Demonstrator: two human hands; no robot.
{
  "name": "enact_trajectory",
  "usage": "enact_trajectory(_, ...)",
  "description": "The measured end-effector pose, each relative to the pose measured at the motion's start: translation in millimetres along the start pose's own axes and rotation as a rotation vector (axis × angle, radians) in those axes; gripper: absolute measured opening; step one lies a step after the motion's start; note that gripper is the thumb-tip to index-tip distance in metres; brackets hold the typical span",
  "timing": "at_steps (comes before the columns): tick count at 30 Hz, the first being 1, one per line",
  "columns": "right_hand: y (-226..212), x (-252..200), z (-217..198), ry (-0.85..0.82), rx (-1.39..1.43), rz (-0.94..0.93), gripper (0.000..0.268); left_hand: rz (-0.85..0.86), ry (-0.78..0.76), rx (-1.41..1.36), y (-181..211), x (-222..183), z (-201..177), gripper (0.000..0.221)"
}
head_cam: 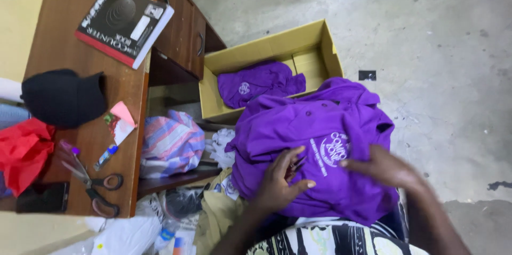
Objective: Inspecting and folding purple shirts from a cardboard box
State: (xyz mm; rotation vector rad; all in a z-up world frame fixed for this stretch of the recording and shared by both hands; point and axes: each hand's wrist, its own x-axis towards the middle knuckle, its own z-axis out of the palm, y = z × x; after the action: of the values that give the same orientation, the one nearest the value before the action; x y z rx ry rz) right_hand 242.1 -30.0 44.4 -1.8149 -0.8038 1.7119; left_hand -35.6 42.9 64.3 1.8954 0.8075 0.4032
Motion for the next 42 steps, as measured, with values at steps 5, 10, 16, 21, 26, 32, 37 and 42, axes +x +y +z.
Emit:
enact_trajectory(5,-38,-30,-36,0.691,-0.9,0.147,0.066,0.199,-0.069,0.025,0,43,-32,0.031)
enact_trajectory(10,-163,-34,11,0.345,-0.62,-0.43,0.038,0.23,0.212,0.002,6,128,-68,0.032)
enact_trajectory(16,-136,140,91,0.109,-0.989,-0.823,0.053,0.191,0.433,-0.286,-86,226,-125,0.026)
enact_trajectory(21,-10,316,145,0.048,-1.094,-1.002,0.052,-0.267,0.259,-0.115,-279,313,-134,0.028)
enact_trajectory(26,-36,326,113,0.008,-0.852,-1.057,0.043,-0.608,-0.043,0.04,-525,404,-83,0.03)
enact_trajectory(32,-78,360,70,-0.245,-0.577,-0.727,0.029,-0.855,-0.431,0.67,-644,435,-40,0.049)
enact_trajectory(37,-76,373,62,-0.279,-0.514,-0.503,0.028,-0.755,-0.377,0.796,-690,418,-49,0.038)
enact_trajectory(42,-64,388,69,-0.182,-0.064,-0.2,0.017,-0.697,0.415,0.034,-645,421,-71,0.02)
